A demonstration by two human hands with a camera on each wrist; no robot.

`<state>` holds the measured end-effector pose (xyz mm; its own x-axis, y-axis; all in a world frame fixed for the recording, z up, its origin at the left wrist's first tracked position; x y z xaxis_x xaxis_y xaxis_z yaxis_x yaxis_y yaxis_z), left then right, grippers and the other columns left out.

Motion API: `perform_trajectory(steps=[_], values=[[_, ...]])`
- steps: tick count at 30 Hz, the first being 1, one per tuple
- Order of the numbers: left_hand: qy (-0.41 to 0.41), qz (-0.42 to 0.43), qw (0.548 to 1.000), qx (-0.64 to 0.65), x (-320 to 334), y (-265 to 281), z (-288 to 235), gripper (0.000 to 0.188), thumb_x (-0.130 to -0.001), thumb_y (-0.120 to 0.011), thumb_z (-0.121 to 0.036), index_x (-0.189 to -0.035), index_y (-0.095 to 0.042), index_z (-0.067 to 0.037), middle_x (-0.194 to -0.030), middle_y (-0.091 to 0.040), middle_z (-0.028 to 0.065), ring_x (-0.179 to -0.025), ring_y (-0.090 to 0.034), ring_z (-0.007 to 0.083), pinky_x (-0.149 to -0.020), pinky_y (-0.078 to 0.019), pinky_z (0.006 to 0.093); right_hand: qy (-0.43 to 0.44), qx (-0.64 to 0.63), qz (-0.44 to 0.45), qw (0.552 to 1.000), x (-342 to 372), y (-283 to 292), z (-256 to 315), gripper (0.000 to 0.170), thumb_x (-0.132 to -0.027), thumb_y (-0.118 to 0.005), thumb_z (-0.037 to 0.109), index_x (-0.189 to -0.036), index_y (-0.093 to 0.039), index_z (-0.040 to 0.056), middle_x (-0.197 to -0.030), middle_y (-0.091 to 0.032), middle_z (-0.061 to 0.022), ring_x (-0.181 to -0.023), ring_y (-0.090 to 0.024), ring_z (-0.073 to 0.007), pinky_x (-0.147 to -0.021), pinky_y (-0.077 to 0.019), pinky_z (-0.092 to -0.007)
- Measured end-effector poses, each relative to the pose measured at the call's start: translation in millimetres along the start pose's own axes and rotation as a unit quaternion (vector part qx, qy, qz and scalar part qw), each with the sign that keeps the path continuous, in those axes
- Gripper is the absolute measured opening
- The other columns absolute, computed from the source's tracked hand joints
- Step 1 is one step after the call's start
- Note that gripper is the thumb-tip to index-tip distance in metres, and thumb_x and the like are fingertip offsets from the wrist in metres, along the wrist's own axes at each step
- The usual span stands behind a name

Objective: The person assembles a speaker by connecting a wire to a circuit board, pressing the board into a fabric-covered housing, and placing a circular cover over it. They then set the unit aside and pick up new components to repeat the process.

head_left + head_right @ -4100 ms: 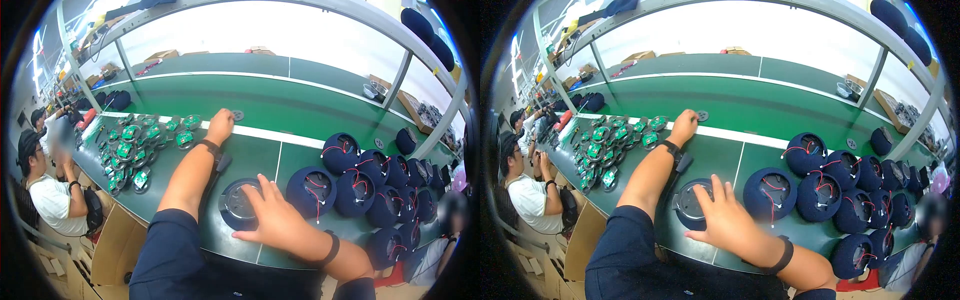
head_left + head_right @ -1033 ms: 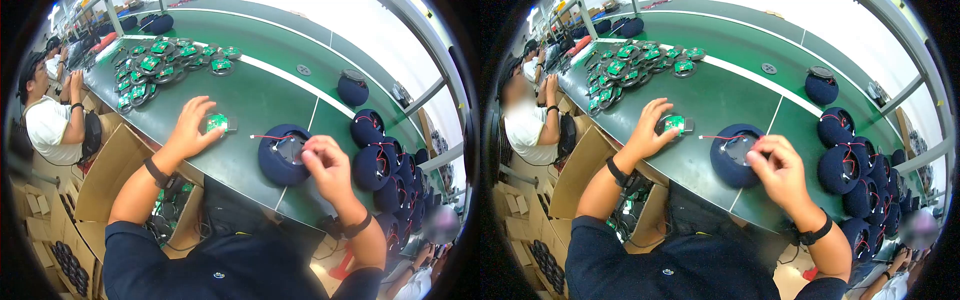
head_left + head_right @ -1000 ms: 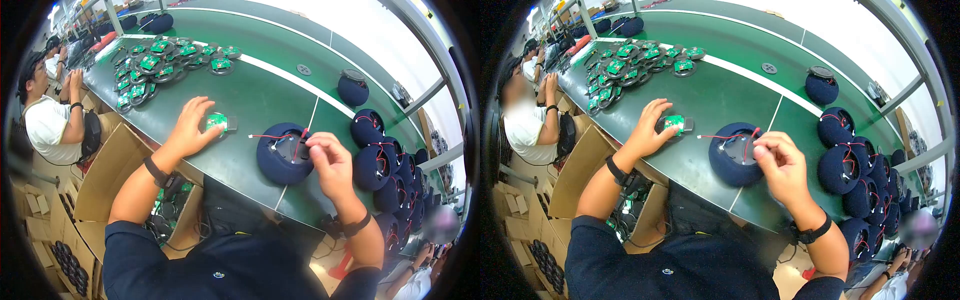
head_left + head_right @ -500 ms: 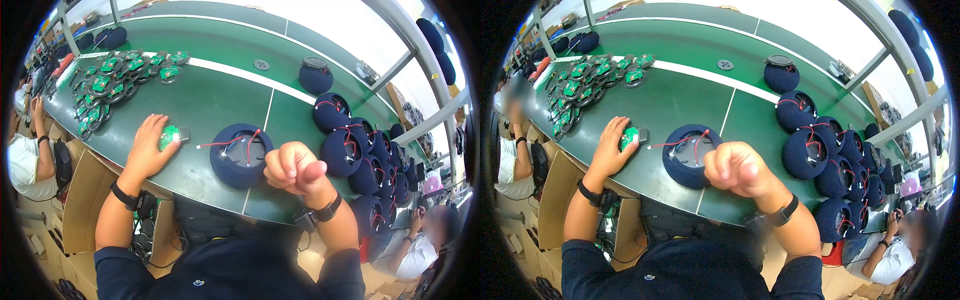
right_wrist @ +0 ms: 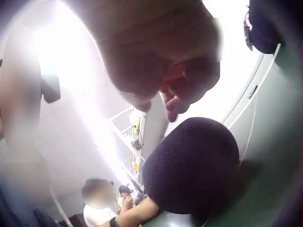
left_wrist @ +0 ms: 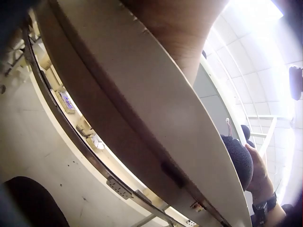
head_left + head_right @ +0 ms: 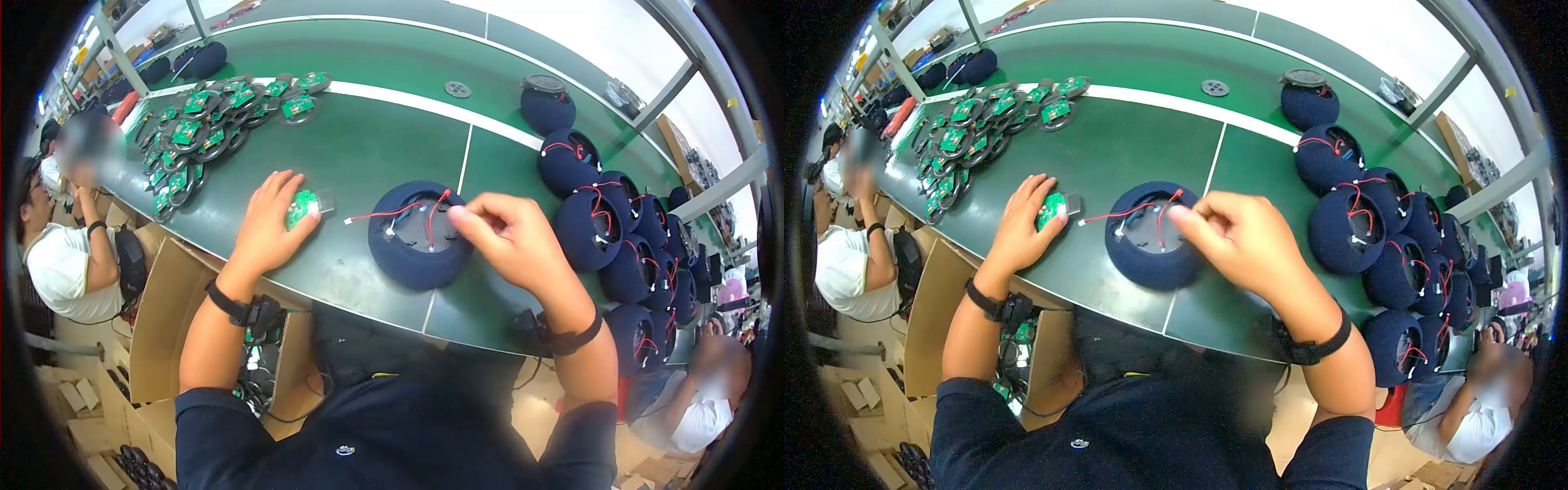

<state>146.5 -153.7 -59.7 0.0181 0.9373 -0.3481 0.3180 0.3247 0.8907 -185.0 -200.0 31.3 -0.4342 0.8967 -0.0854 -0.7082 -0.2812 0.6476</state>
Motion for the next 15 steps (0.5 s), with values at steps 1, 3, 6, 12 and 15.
perform_trajectory(steps=[1, 3, 6, 12, 15], values=[[0.002, 0.003, 1.000, -0.006, -0.3, -0.9, 3.1, 0.062, -0.089, -0.075, -0.031, -0.140, -0.056, -0.002, -0.151, -0.051, 0.0209, -0.142, -0.047, 0.0415, -0.118, -0.0362, 0.0466, 0.002, -0.007, 0.002, 1.000, -2.6, -4.2, 11.5, 0.040, -0.093, -0.075, 0.041, -0.084, -0.076, 0.0016, -0.061, -0.062, -0.0067, -0.056, -0.061, -0.0192, -0.056, -0.0476, -0.0345], [0.023, 0.000, 0.995, 0.097, -1.3, 2.5, 9.8, 0.060, -0.084, -0.081, -0.029, -0.133, -0.057, -0.003, -0.150, -0.051, 0.0193, -0.141, -0.046, 0.0399, -0.117, -0.0372, 0.0460, 0.033, 0.168, -0.015, 0.985, -8.9, -8.5, 31.8, 0.042, -0.088, -0.077, 0.046, -0.087, -0.078, 0.0040, -0.067, -0.066, -0.0134, -0.063, -0.068, -0.0291, -0.061, -0.0523, -0.0395], [0.111, -0.033, 0.969, 0.219, 11.1, 15.3, 9.1, 0.054, -0.085, -0.084, -0.022, -0.128, -0.056, -0.004, -0.128, -0.064, 0.0139, -0.117, -0.063, 0.0245, -0.099, -0.0502, 0.0362, 0.015, 0.151, 0.001, 0.988, -17.0, -16.0, 27.6, 0.036, -0.085, -0.078, 0.041, -0.093, -0.079, 0.0062, -0.073, -0.070, -0.0148, -0.070, -0.070, -0.0341, -0.066, -0.0545, -0.0409], [0.237, -0.146, 0.817, 0.505, 45.7, 36.6, -1.4, 0.038, -0.098, -0.073, -0.014, -0.131, -0.061, -0.001, -0.113, -0.068, 0.0061, -0.103, -0.064, 0.0124, -0.090, -0.0525, 0.0296, 0.150, -0.007, -0.047, 0.988, -12.1, -25.8, 17.8, 0.021, -0.087, -0.077, 0.019, -0.102, -0.077, 0.0051, -0.081, -0.073, -0.0122, -0.071, -0.068, -0.0231, -0.068, -0.0531, -0.0337], [0.218, -0.207, 0.716, 0.630, 48.9, 38.5, -19.8, 0.033, -0.101, -0.070, -0.014, -0.130, -0.061, -0.002, -0.115, -0.069, 0.0064, -0.101, -0.066, 0.0128, -0.089, -0.0543, 0.0296, 0.151, -0.098, -0.010, 0.984, -12.7, -32.5, 18.7, 0.022, -0.090, -0.075, 0.012, -0.109, -0.075, 0.0016, -0.088, -0.075, -0.0107, -0.072, -0.067, -0.0168, -0.069, -0.0525, -0.0301]])
Point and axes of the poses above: each hand's wrist, its own x-axis away from the middle knuckle, its own y-axis out of the back of the hand, z = x × y, the point moved 6 cm from there along -x, towards the middle knuckle
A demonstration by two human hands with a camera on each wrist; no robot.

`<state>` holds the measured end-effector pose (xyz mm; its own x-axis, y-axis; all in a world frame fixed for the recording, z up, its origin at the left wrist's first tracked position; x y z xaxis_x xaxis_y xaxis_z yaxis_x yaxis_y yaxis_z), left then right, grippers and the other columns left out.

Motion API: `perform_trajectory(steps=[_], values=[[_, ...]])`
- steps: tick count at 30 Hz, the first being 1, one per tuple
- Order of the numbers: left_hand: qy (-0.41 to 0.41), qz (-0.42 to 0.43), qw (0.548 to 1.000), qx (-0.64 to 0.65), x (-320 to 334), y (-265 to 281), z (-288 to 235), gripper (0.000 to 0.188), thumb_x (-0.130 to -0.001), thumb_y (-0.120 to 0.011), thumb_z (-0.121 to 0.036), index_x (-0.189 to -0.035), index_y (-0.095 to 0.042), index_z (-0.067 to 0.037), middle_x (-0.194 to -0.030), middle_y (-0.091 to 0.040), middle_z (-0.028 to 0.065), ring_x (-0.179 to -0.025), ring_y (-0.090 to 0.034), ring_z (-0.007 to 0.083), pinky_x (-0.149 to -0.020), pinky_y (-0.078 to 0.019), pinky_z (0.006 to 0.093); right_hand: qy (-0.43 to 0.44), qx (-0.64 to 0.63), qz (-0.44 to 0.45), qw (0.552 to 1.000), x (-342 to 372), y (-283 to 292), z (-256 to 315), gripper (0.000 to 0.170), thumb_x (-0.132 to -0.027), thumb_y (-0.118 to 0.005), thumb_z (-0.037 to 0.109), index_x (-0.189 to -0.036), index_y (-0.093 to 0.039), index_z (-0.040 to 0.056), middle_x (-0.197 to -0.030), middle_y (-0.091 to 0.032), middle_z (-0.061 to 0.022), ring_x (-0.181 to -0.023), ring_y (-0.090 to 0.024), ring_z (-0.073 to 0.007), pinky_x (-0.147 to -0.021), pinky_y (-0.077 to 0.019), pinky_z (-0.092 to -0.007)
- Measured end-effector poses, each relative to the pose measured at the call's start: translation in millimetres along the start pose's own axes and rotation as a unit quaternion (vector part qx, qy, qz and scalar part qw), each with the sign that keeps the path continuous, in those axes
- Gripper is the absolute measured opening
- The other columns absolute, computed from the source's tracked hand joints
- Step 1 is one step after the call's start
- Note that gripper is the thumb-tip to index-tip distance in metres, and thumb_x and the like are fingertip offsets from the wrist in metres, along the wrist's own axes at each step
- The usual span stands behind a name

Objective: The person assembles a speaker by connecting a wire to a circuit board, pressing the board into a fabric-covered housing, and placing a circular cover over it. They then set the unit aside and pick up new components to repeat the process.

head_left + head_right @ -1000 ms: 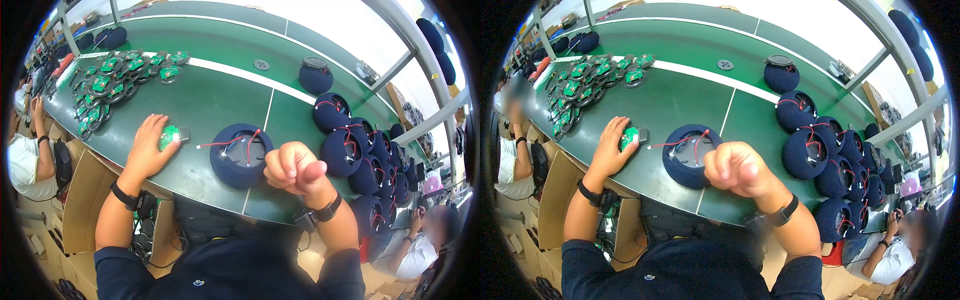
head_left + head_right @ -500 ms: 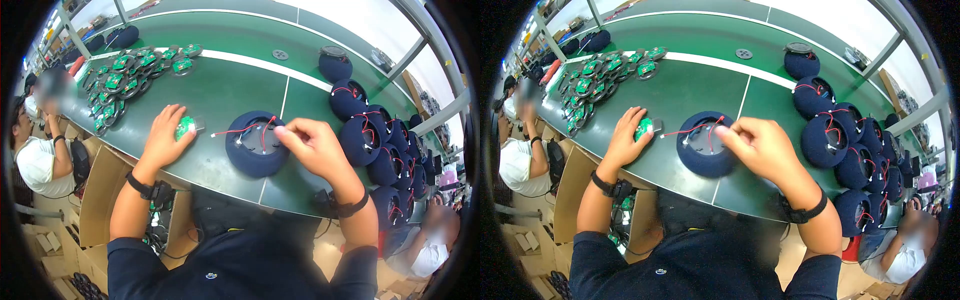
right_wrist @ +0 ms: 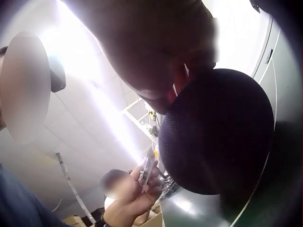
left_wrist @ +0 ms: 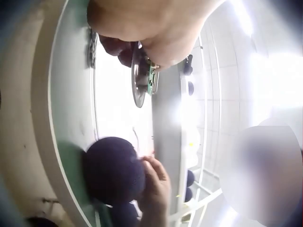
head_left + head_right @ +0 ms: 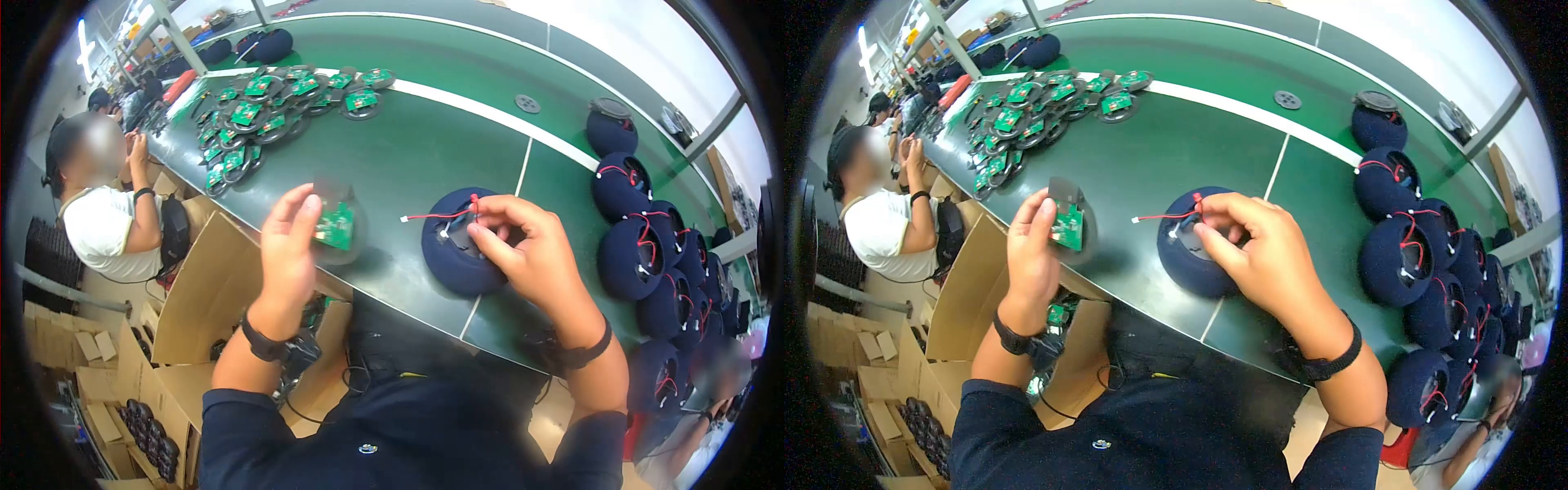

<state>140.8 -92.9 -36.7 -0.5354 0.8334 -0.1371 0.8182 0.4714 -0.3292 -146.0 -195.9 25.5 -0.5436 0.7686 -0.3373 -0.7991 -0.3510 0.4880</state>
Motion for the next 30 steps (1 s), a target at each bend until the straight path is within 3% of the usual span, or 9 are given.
perform_trajectory(steps=[4, 6, 8, 9, 11, 15, 22, 24, 30], values=[[0.022, 0.048, 0.995, 0.081, 22.8, -48.5, -16.5, 0.035, -0.101, -0.069, -0.011, -0.127, -0.047, -0.005, -0.119, -0.069, 0.0120, -0.105, -0.069, 0.0162, -0.089, -0.0578, 0.0319, -0.076, -0.139, 0.031, 0.987, 0.8, -6.1, -8.0, 0.025, -0.095, -0.072, 0.010, -0.116, -0.073, -0.0027, -0.096, -0.078, -0.0103, -0.073, -0.066, -0.0128, -0.070, -0.0523, -0.0275], [-0.009, 0.042, 0.997, 0.058, 27.6, -63.6, -18.0, 0.039, -0.100, -0.067, -0.006, -0.131, -0.043, -0.004, -0.122, -0.068, 0.0138, -0.107, -0.069, 0.0187, -0.092, -0.0582, 0.0325, -0.064, -0.167, 0.022, 0.984, -0.4, -5.4, -10.4, 0.021, -0.095, -0.072, 0.011, -0.113, -0.075, 0.0001, -0.093, -0.077, -0.0103, -0.075, -0.067, -0.0153, -0.070, -0.0526, -0.0297], [0.009, 0.030, 1.000, -0.003, 35.7, -84.8, -30.5, 0.040, -0.101, -0.066, -0.003, -0.133, -0.043, -0.004, -0.124, -0.066, 0.0143, -0.108, -0.068, 0.0184, -0.092, -0.0582, 0.0324, 0.029, -0.060, 0.034, 0.997, -1.5, 1.2, 2.1, 0.017, -0.095, -0.073, 0.014, -0.107, -0.077, 0.0032, -0.092, -0.077, -0.0105, -0.077, -0.068, -0.0192, -0.071, -0.0528, -0.0333], [0.012, 0.032, 0.999, -0.014, 36.8, -89.9, -27.0, 0.040, -0.101, -0.066, -0.003, -0.133, -0.043, -0.004, -0.124, -0.066, 0.0143, -0.108, -0.068, 0.0184, -0.092, -0.0582, 0.0324, 0.025, -0.070, 0.030, 0.997, -1.1, 1.8, 1.1, 0.017, -0.095, -0.073, 0.014, -0.107, -0.077, 0.0032, -0.092, -0.077, -0.0105, -0.077, -0.068, -0.0192, -0.071, -0.0528, -0.0333], [-0.066, 0.051, 0.995, -0.051, 39.0, -98.5, -29.2, 0.050, -0.100, -0.063, 0.001, -0.144, -0.038, -0.005, -0.127, -0.064, 0.0152, -0.108, -0.068, 0.0197, -0.092, -0.0586, 0.0336, 0.126, 0.002, 0.014, 0.992, 2.7, 3.8, 11.6, 0.015, -0.093, -0.075, 0.019, -0.101, -0.079, 0.0060, -0.089, -0.076, -0.0097, -0.077, -0.067, -0.0233, -0.071, -0.0520, -0.0357], [-0.096, 0.066, 0.993, -0.016, 41.5, -101.1, -19.5, 0.068, -0.099, -0.062, 0.006, -0.157, -0.028, -0.006, -0.127, -0.063, 0.0157, -0.109, -0.067, 0.0209, -0.092, -0.0590, 0.0367, 0.058, -0.029, 0.029, 0.997, 4.4, 10.9, 13.2, 0.014, -0.090, -0.077, 0.019, -0.098, -0.079, 0.0082, -0.085, -0.076, -0.0066, -0.079, -0.066, -0.0250, -0.075, -0.0503, -0.0363], [-0.111, 0.092, 0.984, -0.101, 50.2, -118.8, -20.7, 0.063, -0.099, -0.064, 0.005, -0.153, -0.035, -0.007, -0.130, -0.060, 0.0121, -0.115, -0.063, 0.0195, -0.098, -0.0554, 0.0361, 0.125, 0.038, 0.019, 0.991, 9.6, 5.5, 14.0, 0.011, -0.088, -0.076, 0.020, -0.095, -0.079, 0.0106, -0.091, -0.072, -0.0051, -0.090, -0.063, -0.0265, -0.082, -0.0462, -0.0403], [-0.129, 0.068, 0.983, -0.112, 50.7, -116.5, -19.6, 0.063, -0.099, -0.065, 0.000, -0.155, -0.034, -0.008, -0.126, -0.063, 0.0103, -0.110, -0.065, 0.0174, -0.089, -0.0575, 0.0306, 0.129, 0.033, -0.006, 0.991, 11.7, 5.8, 16.1, 0.010, -0.086, -0.079, 0.015, -0.094, -0.078, 0.0084, -0.091, -0.068, -0.0057, -0.090, -0.061, -0.0257, -0.082, -0.0462, -0.0387], [-0.147, 0.081, 0.982, -0.084, 55.3, -121.7, -16.9, 0.061, -0.099, -0.062, 0.003, -0.153, -0.035, -0.008, -0.131, -0.059, 0.0114, -0.112, -0.065, 0.0194, -0.090, -0.0576, 0.0329, 0.144, 0.023, -0.024, 0.989, 14.5, 9.6, 16.6, 0.011, -0.083, -0.081, 0.010, -0.092, -0.076, 0.0055, -0.091, -0.059, -0.0073, -0.091, -0.059, -0.0267, -0.081, -0.0459, -0.0387]])
Point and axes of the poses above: each hand's wrist, its own x-axis away from the middle knuckle, its own y-axis out of the back of the hand, z = x × y, the point moved 6 cm from there along -x, towards the middle knuckle
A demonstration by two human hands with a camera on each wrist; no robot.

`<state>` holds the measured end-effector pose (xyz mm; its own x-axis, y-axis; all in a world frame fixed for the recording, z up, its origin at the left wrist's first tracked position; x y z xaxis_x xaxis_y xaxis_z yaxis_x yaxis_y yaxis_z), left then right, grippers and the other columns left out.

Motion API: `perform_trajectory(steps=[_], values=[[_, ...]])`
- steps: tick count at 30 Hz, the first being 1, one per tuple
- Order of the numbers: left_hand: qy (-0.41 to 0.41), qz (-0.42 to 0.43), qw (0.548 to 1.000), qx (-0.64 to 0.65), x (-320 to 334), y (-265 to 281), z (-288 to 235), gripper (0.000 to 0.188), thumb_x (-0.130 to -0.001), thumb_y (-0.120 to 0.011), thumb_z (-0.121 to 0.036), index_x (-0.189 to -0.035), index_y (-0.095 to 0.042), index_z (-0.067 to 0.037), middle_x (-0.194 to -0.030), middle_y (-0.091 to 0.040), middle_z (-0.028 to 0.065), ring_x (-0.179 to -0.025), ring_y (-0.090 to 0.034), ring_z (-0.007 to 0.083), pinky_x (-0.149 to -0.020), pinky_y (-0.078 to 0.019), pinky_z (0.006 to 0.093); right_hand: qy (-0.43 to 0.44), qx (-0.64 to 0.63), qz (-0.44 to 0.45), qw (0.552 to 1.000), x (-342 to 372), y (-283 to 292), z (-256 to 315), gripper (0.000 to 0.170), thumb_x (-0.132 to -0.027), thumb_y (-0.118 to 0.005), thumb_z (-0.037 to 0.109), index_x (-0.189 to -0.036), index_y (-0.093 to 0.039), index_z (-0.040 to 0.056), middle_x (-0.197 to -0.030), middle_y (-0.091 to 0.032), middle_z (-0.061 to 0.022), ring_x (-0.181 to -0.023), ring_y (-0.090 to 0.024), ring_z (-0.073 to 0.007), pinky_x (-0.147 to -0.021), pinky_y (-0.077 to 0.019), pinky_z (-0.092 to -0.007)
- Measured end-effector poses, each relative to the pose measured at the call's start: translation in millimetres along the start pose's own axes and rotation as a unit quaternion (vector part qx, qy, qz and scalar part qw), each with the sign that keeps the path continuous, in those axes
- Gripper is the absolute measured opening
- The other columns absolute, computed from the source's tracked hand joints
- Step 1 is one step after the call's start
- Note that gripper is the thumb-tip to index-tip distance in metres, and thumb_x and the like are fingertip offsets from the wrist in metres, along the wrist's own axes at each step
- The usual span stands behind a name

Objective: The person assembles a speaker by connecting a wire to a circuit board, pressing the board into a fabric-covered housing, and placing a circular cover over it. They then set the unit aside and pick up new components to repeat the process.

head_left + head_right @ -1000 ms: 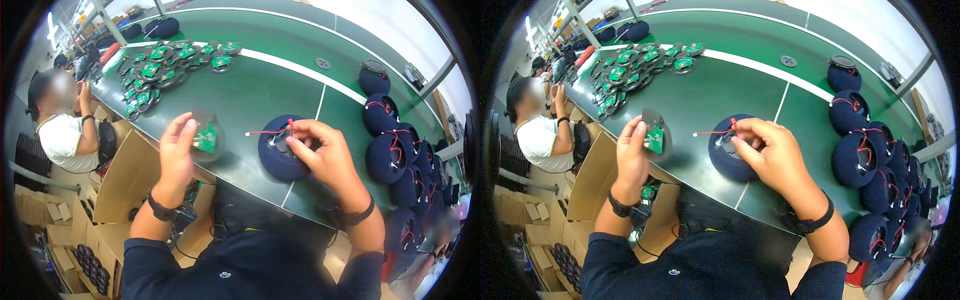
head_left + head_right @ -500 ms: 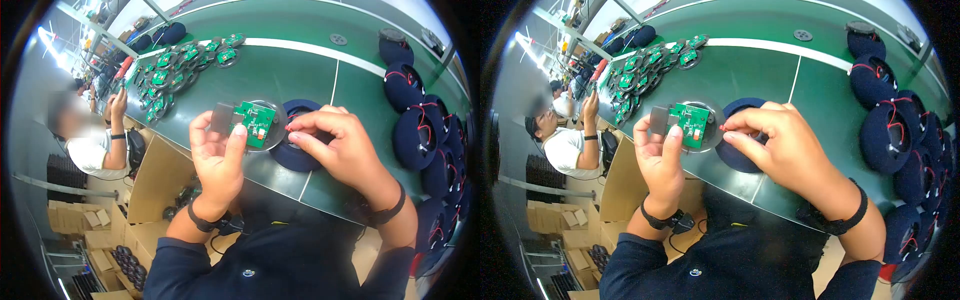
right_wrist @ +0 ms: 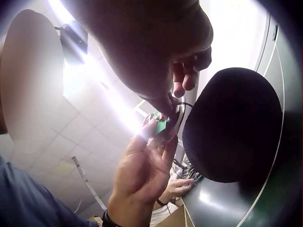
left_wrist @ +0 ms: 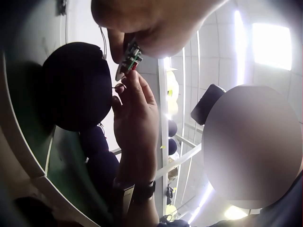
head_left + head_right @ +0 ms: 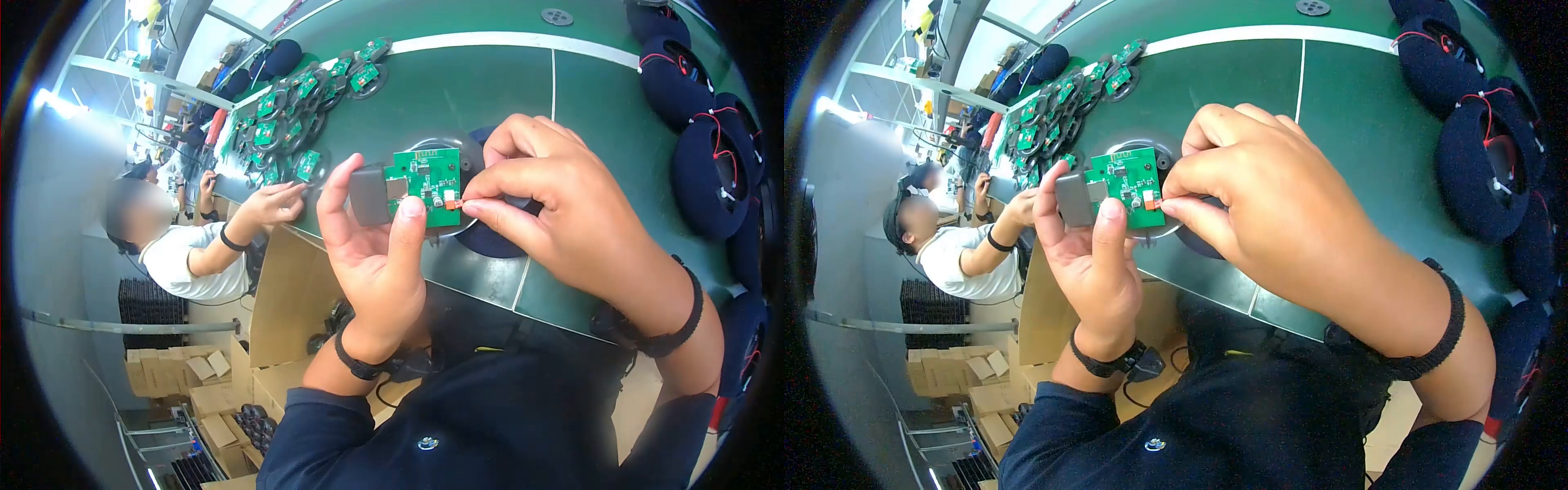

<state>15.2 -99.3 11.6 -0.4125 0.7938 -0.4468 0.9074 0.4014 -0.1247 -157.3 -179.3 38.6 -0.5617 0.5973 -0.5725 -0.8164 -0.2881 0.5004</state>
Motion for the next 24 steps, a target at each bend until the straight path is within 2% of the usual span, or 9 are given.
perform_trajectory(steps=[8, 14, 18, 21, 24], values=[[-0.008, 0.024, 1.000, -0.003, 2.7, -1.9, -3.9, 0.063, -0.098, -0.066, 0.003, -0.152, -0.036, -0.008, -0.132, -0.057, 0.0113, -0.114, -0.063, 0.0200, -0.095, -0.0563, 0.0357, 0.000, 0.048, 0.003, 0.999, 2.6, 0.1, 4.6, 0.010, -0.083, -0.081, 0.011, -0.090, -0.074, 0.0067, -0.092, -0.061, -0.0076, -0.091, -0.060, -0.0274, -0.083, -0.0446, -0.0388], [-0.017, 0.019, 1.000, -0.005, 3.3, -1.8, -1.5, 0.065, -0.097, -0.067, 0.003, -0.152, -0.035, -0.009, -0.132, -0.055, 0.0118, -0.115, -0.062, 0.0208, -0.094, -0.0574, 0.0377, -0.003, 0.030, -0.020, 0.999, 4.1, -1.7, 2.0, 0.011, -0.084, -0.081, 0.011, -0.090, -0.073, 0.0049, -0.091, -0.061, -0.0080, -0.090, -0.061, -0.0277, -0.081, -0.0463, -0.0388], [-0.009, 0.018, 1.000, 0.019, 3.1, -2.4, -1.8, 0.066, -0.097, -0.067, 0.003, -0.152, -0.034, -0.009, -0.133, -0.055, 0.0121, -0.116, -0.062, 0.0214, -0.096, -0.0576, 0.0389, -0.029, -0.044, -0.017, 0.998, 2.9, -4.6, -2.5, 0.010, -0.086, -0.079, 0.007, -0.091, -0.072, 0.0017, -0.090, -0.061, -0.0093, -0.086, -0.061, -0.0250, -0.075, -0.0474, -0.0345], [-0.019, 0.007, 1.000, 0.011, 4.8, -3.8, -1.7, 0.062, -0.099, -0.066, 0.000, -0.152, -0.037, -0.009, -0.130, -0.061, 0.0111, -0.113, -0.064, 0.0199, -0.094, -0.0556, 0.0344, -0.034, -0.056, -0.012, 0.998, 3.4, -4.7, -2.9, 0.009, -0.087, -0.078, 0.005, -0.091, -0.071, 0.0006, -0.090, -0.062, -0.0095, -0.084, -0.061, -0.0237, -0.073, -0.0475, -0.0328], [-0.016, 0.000, 1.000, 0.020, 5.4, -2.8, 0.5, 0.062, -0.099, -0.066, 0.000, -0.153, -0.036, -0.010, -0.130, -0.061, 0.0112, -0.112, -0.064, 0.0197, -0.093, -0.0554, 0.0338, -0.038, -0.076, -0.010, 0.996, 4.4, -5.8, -4.1, 0.009, -0.088, -0.078, 0.005, -0.091, -0.071, 0.0002, -0.090, -0.062, -0.0096, -0.084, -0.061, -0.0235, -0.073, -0.0479, -0.0325]])
Point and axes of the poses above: each hand's wrist, its own x-axis away from the middle knuckle, its own y-axis out of the back of the hand, z = x × y, the point moved 6 cm from there along -x, towards the middle knuckle
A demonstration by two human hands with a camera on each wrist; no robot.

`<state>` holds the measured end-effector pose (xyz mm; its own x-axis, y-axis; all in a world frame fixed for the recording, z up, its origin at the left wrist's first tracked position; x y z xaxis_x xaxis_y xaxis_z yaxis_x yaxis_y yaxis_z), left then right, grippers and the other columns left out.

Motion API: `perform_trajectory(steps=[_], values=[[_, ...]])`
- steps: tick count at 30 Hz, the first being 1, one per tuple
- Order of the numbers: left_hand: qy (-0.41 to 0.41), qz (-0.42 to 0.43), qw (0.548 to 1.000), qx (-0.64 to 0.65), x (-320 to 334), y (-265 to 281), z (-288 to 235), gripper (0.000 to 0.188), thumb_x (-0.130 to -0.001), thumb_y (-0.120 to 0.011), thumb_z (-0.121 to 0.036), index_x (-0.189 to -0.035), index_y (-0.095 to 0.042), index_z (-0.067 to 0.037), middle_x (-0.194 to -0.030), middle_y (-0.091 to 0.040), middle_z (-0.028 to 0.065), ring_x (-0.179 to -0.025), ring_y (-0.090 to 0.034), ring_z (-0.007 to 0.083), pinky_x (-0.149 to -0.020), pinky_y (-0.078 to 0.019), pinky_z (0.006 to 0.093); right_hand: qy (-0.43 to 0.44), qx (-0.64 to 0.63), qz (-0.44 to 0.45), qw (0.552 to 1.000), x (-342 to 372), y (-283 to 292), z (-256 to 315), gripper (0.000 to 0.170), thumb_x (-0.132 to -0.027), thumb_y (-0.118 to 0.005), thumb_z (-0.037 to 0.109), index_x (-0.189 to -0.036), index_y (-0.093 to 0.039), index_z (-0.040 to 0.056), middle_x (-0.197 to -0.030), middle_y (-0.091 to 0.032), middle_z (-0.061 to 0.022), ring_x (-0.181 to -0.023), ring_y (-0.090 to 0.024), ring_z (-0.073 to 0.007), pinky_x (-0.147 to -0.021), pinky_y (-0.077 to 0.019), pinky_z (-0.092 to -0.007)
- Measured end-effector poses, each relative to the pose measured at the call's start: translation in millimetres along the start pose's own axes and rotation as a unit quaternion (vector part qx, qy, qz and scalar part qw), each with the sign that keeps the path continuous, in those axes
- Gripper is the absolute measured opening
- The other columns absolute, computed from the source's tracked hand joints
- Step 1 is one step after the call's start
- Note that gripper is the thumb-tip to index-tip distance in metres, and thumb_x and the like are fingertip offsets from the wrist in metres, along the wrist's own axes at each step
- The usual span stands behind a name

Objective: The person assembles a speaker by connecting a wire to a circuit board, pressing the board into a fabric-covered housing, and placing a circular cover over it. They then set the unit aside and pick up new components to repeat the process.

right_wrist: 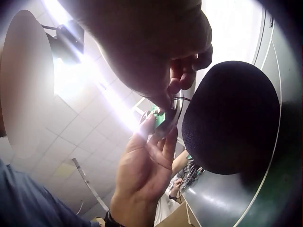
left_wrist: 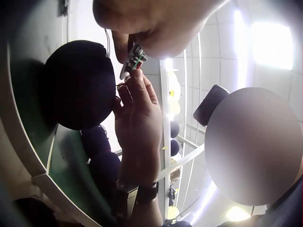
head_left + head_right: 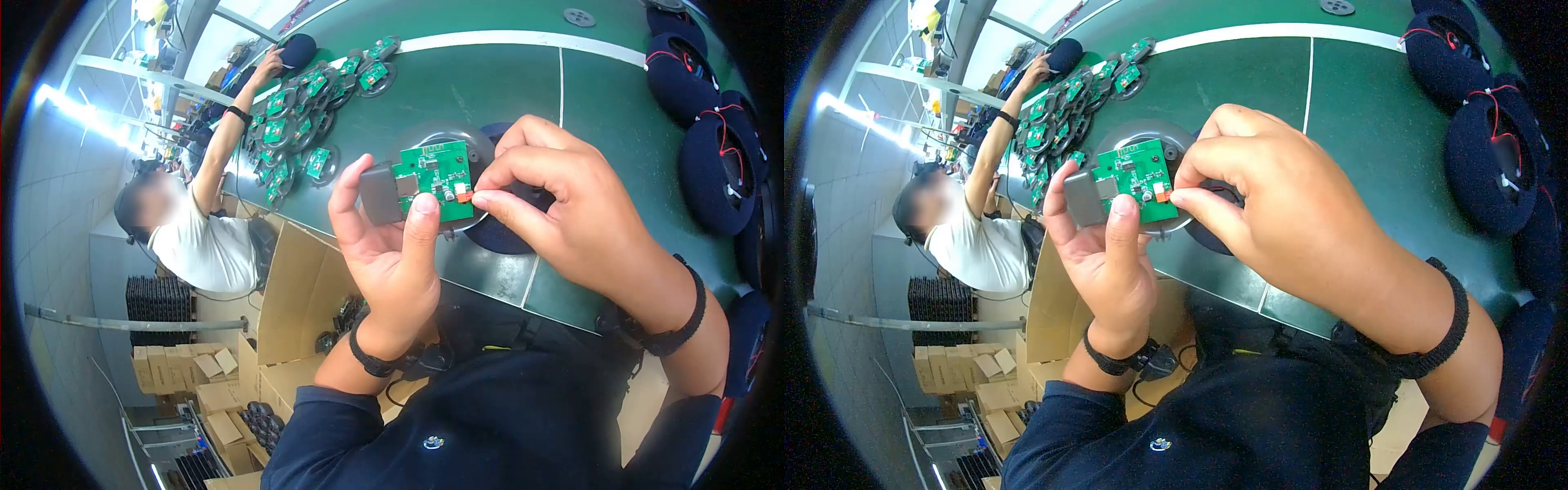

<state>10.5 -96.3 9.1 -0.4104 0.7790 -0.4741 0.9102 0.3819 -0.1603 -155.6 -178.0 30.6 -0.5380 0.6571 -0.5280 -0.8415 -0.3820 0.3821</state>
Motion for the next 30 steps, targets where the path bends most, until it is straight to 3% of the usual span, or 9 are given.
perform_trajectory(steps=[11, 14, 16, 20, 22, 27, 30], values=[[-0.015, 0.006, 1.000, -0.020, 3.4, -1.9, 1.4, 0.064, -0.098, -0.066, 0.000, -0.153, -0.034, -0.009, -0.131, -0.059, 0.0118, -0.114, -0.063, 0.0201, -0.095, -0.0543, 0.0347, 0.014, 0.015, -0.013, 1.000, 1.7, -2.4, 1.4, 0.009, -0.087, -0.077, 0.004, -0.092, -0.071, -0.0001, -0.090, -0.062, -0.0099, -0.084, -0.061, -0.0233, -0.073, -0.0480, -0.0334], [-0.022, 0.007, 0.999, -0.030, 3.0, -0.8, 3.1, 0.064, -0.098, -0.067, 0.001, -0.152, -0.034, -0.009, -0.132, -0.058, 0.0115, -0.115, -0.063, 0.0198, -0.096, -0.0539, 0.0354, 0.064, 0.075, -0.020, 0.995, 2.0, -1.8, 4.8, 0.010, -0.086, -0.078, 0.004, -0.093, -0.072, 0.0000, -0.087, -0.061, -0.0090, -0.082, -0.060, -0.0235, -0.072, -0.0471, -0.0335], [-0.014, 0.016, 1.000, -0.015, 2.2, 0.0, 4.9, 0.067, -0.097, -0.066, 0.005, -0.153, -0.031, -0.008, -0.137, -0.051, 0.0125, -0.116, -0.062, 0.0203, -0.096, -0.0555, 0.0358, 0.025, 0.013, 0.018, 0.999, -1.0, -1.3, 0.3, 0.009, -0.087, -0.077, 0.003, -0.095, -0.074, 0.0002, -0.084, -0.059, -0.0071, -0.079, -0.058, -0.0209, -0.069, -0.0453, -0.0324], [-0.001, 0.029, 1.000, -0.008, 3.6, -0.3, 5.7, 0.066, -0.097, -0.066, 0.005, -0.152, -0.032, -0.007, -0.138, -0.050, 0.0120, -0.117, -0.061, 0.0197, -0.097, -0.0554, 0.0354, -0.062, -0.036, 0.082, 0.994, -5.0, 6.9, 3.8, 0.008, -0.089, -0.076, 0.003, -0.096, -0.076, -0.0003, -0.082, -0.059, -0.0048, -0.074, -0.055, -0.0143, -0.065, -0.0425, -0.0294], [-0.006, 0.043, 0.999, 0.012, 4.5, -5.0, 4.2, 0.065, -0.097, -0.066, 0.005, -0.152, -0.033, -0.007, -0.138, -0.050, 0.0116, -0.117, -0.061, 0.0191, -0.097, -0.0551, 0.0346, -0.211, -0.090, 0.111, 0.967, -2.6, 5.5, -6.4, 0.007, -0.090, -0.075, 0.003, -0.096, -0.077, -0.0012, -0.082, -0.060, -0.0030, -0.070, -0.050, -0.0085, -0.062, -0.0390, -0.0268], [-0.005, 0.048, 0.999, 0.009, 2.8, -7.8, 3.5, 0.065, -0.097, -0.065, 0.006, -0.152, -0.032, -0.007, -0.138, -0.051, 0.0115, -0.116, -0.062, 0.0186, -0.096, -0.0549, 0.0336, -0.210, -0.071, 0.100, 0.970, -5.9, 8.7, -5.8, 0.007, -0.089, -0.078, 0.005, -0.093, -0.077, -0.0013, -0.080, -0.060, -0.0020, -0.068, -0.049, -0.0064, -0.060, -0.0370, -0.0254], [0.022, 0.022, 0.999, -0.009, 3.2, -9.1, 5.6, 0.067, -0.096, -0.069, 0.000, -0.152, -0.035, -0.010, -0.134, -0.056, 0.0106, -0.118, -0.060, 0.0199, -0.102, -0.0496, 0.0370, -0.204, -0.078, 0.085, 0.972, -5.9, 10.5, -6.0, 0.007, -0.088, -0.079, 0.005, -0.092, -0.077, -0.0009, -0.079, -0.060, -0.0020, -0.068, -0.049, -0.0065, -0.060, -0.0370, -0.0256]])
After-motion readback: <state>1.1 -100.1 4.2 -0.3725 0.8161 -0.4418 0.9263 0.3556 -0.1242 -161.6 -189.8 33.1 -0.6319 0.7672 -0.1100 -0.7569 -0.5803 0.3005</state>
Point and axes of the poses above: each hand's wrist, its own x-axis away from the middle knuckle, its own y-axis out of the back of the hand, z = x × y, the point moved 6 cm from there along -x, towards the middle knuckle
